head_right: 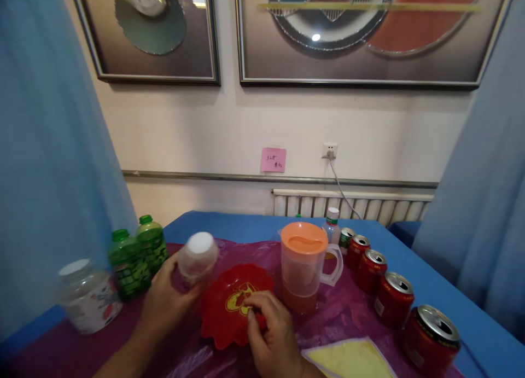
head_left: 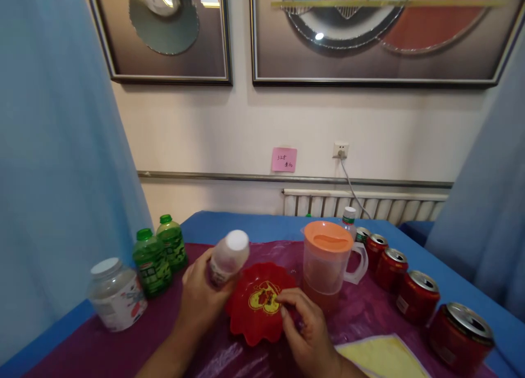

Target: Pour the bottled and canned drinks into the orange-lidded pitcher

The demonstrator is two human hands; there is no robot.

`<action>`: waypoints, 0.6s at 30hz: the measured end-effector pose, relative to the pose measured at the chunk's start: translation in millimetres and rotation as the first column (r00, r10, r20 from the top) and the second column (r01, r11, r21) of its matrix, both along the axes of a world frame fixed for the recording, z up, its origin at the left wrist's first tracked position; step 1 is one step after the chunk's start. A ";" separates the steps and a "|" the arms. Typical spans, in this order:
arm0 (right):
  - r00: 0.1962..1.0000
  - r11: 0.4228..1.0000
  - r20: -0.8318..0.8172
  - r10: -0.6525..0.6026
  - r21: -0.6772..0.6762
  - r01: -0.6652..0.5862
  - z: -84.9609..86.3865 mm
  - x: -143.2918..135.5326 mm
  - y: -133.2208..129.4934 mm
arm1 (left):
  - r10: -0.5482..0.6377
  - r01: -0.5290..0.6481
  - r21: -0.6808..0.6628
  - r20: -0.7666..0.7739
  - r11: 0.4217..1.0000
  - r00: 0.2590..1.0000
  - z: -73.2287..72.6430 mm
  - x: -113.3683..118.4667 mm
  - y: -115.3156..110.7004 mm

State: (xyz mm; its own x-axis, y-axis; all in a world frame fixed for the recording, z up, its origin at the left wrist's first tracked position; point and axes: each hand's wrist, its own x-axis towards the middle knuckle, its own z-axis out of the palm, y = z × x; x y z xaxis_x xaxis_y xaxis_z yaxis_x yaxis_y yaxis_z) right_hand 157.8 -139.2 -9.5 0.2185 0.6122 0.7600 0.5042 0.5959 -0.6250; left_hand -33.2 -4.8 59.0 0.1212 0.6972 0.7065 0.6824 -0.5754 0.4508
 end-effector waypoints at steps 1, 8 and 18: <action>1.000 1.000 -0.020 -0.018 -0.002 0.018 -0.2 2.1 1.5 | -0.051 0.054 0.068 -0.044 0.996 0.998 -1.8 12.2 6.6; 0.973 0.986 -0.168 -0.160 -0.072 0.150 -6.7 14.4 13.1 | -0.166 0.284 0.405 -0.302 0.869 0.939 -43.5 24.5 35.2; 0.940 0.971 -0.312 -0.137 -0.229 0.066 -3.1 13.0 12.9 | -0.272 0.424 0.387 -0.389 0.819 0.880 -44.2 23.2 21.2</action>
